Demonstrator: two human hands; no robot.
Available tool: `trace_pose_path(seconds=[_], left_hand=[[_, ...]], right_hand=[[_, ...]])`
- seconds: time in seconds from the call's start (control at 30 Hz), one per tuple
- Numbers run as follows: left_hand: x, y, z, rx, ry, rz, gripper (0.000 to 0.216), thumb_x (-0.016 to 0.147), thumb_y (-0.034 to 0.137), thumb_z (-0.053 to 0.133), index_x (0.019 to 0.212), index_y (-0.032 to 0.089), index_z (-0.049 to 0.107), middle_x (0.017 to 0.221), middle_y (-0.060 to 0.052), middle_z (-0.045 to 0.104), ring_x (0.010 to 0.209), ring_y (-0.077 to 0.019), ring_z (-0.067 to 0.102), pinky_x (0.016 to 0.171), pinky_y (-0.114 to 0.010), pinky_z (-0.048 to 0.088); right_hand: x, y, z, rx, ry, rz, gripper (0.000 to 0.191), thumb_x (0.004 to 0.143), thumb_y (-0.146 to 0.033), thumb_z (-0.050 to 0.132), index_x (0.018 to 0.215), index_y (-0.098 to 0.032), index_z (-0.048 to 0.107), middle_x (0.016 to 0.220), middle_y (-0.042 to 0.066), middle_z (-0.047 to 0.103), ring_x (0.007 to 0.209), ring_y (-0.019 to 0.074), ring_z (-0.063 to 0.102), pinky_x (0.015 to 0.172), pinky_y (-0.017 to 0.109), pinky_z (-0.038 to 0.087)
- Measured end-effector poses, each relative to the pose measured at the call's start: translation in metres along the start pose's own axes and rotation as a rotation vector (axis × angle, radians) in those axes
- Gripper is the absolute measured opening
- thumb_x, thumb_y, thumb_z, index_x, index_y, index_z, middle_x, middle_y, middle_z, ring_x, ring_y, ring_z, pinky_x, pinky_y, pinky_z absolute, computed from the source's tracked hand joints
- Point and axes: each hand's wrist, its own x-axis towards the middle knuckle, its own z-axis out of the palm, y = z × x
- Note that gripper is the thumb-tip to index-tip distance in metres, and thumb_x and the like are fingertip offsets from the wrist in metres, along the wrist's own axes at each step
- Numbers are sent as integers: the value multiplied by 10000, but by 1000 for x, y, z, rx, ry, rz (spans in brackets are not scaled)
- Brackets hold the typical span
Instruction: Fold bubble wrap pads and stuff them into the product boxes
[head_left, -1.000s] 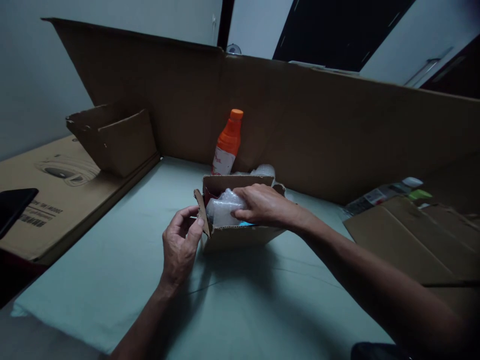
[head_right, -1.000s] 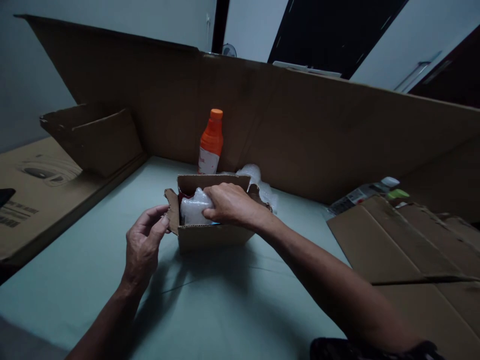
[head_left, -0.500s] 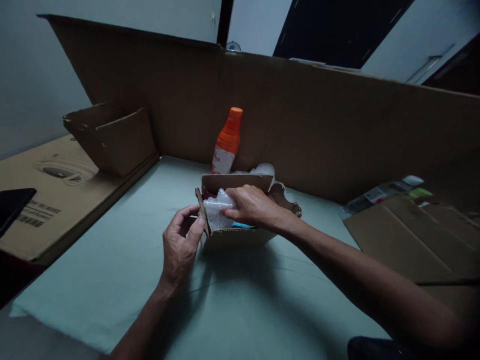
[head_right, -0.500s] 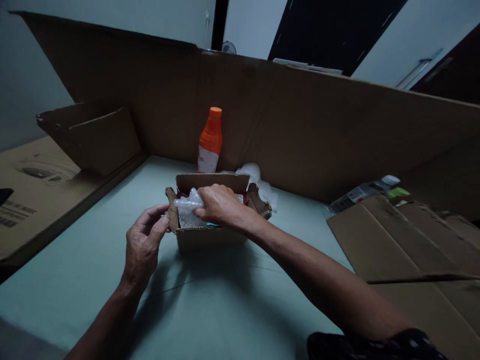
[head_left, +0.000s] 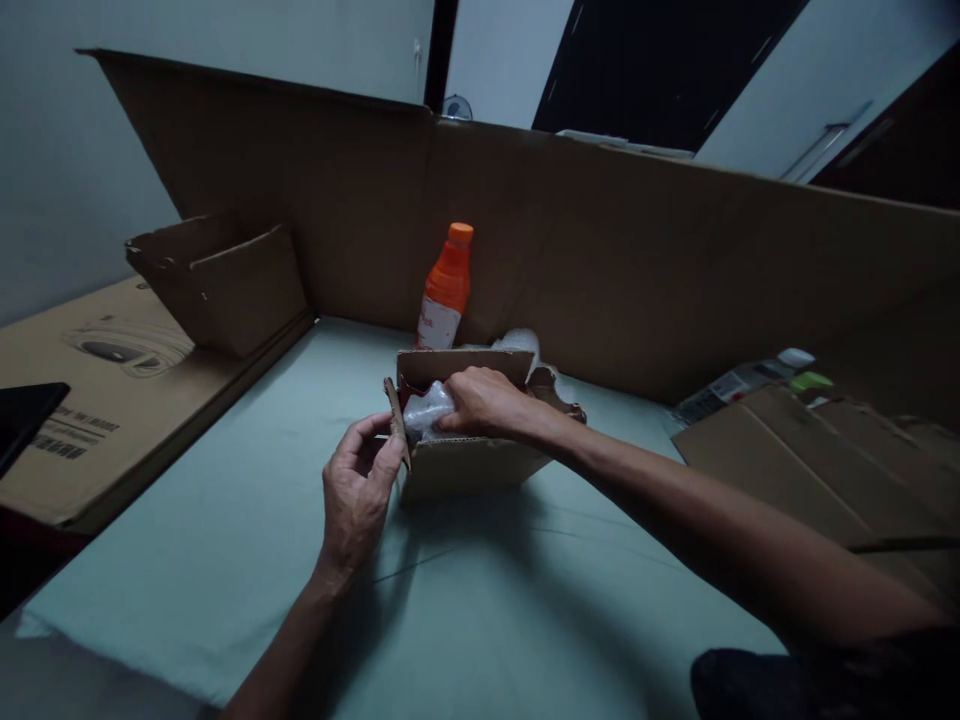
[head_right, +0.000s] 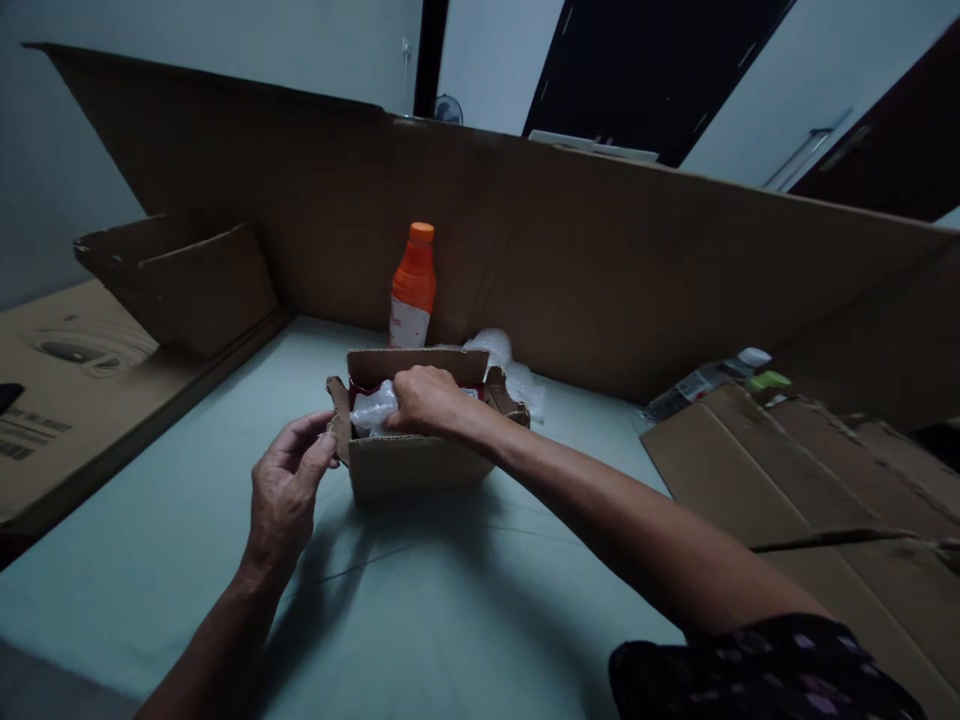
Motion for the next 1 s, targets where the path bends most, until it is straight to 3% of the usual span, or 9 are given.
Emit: trace_pose_path(seconds=[0.27,0.5,0.73,0.9,1.0], left_hand=[[-4,2,0,18,-9,-8,396,823,474,701,1078,170,690,916,-44,731,765,-150,666,681,-255,546],[-5,1,1,36,-5,6,394,816,483,715,1061,174,694,910,-34,726,762,-142,655,676,-244,534],[-9,1,4,53,10,4,393,809,494,721,1051,184,701,900,-19,721,734,-125,629,672,-229,522],[-10,-1,4,88,17,19,387,819,487,715,1068,191,706,942,-23,724,760,-128,629,684,-233,519],[-11,-1,5,97,17,27,384,830,487,704,1077,193,706,950,-23,723,757,-128,627,698,-240,519]], right_hand=[[-4,-6,4,-37,-179,-89,389,857,-381,683,1140,-116,716,1116,195,743,998,303,719,800,344,530],[2,-1,1,-29,-172,-108,297,868,-256,674,1129,-116,705,1111,190,739,1040,291,705,841,325,517],[-4,2,2,33,-226,-206,257,857,-266,691,1088,-154,707,1073,98,750,915,213,704,671,231,480],[-3,7,5,122,-125,-268,253,869,-155,628,1113,-139,694,1085,133,736,945,234,688,741,264,467],[1,11,6,164,-147,-297,267,842,-139,653,1107,-131,686,1060,114,737,921,226,676,742,264,464]])
